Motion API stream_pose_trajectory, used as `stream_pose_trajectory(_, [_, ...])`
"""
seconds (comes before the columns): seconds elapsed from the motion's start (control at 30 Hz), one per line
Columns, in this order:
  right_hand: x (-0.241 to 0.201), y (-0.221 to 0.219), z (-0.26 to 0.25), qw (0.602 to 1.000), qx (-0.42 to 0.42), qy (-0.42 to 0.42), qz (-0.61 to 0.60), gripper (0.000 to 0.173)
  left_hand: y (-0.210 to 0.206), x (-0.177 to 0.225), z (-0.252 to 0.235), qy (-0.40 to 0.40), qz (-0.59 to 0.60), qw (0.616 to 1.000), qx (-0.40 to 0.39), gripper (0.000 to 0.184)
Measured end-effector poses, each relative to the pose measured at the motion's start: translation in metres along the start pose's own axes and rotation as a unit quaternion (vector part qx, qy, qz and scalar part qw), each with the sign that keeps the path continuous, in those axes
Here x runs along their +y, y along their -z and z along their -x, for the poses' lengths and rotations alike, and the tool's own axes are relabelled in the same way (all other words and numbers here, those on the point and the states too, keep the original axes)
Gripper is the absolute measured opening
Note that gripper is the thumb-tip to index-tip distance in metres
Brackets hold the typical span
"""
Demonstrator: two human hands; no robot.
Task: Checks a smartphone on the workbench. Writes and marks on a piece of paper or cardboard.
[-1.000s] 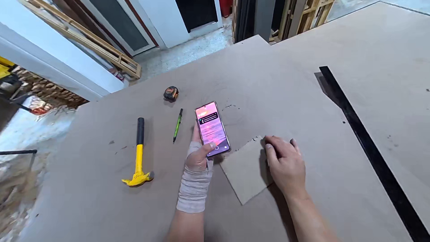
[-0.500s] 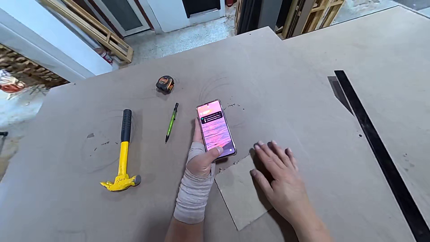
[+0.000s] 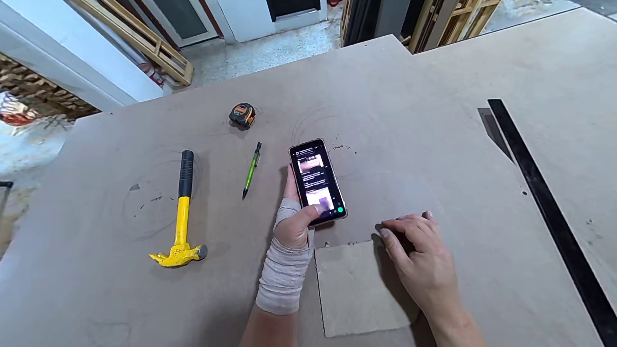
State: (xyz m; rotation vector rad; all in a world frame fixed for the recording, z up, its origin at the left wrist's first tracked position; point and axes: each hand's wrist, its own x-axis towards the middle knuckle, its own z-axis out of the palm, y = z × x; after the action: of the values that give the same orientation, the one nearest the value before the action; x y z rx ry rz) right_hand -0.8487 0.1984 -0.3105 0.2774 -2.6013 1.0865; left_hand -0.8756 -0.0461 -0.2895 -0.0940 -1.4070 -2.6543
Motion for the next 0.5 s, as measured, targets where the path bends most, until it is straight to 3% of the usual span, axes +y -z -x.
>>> stream_pose_trajectory(0.13, [-0.008, 0.004, -0.002, 0.995, 0.045, 0.012, -0.085, 0.023, -0.002, 0.002, 0.001, 0.017, -0.023, 0.999, -0.022, 0.095])
stream_pose_trajectory(0.33, [-0.015, -0.006, 0.008, 0.983, -0.086, 0.021, -0.162, 0.065, -0.009, -0.001, 0.005, 0.060, -0.021, 0.994, -0.085, 0.077])
stream_pose_trajectory(0.5, [-0.014, -0.004, 0.009, 0.976, -0.118, -0.012, -0.180, 0.059, -0.013, -0.002, 0.009, 0.105, -0.025, 0.987, -0.115, 0.067])
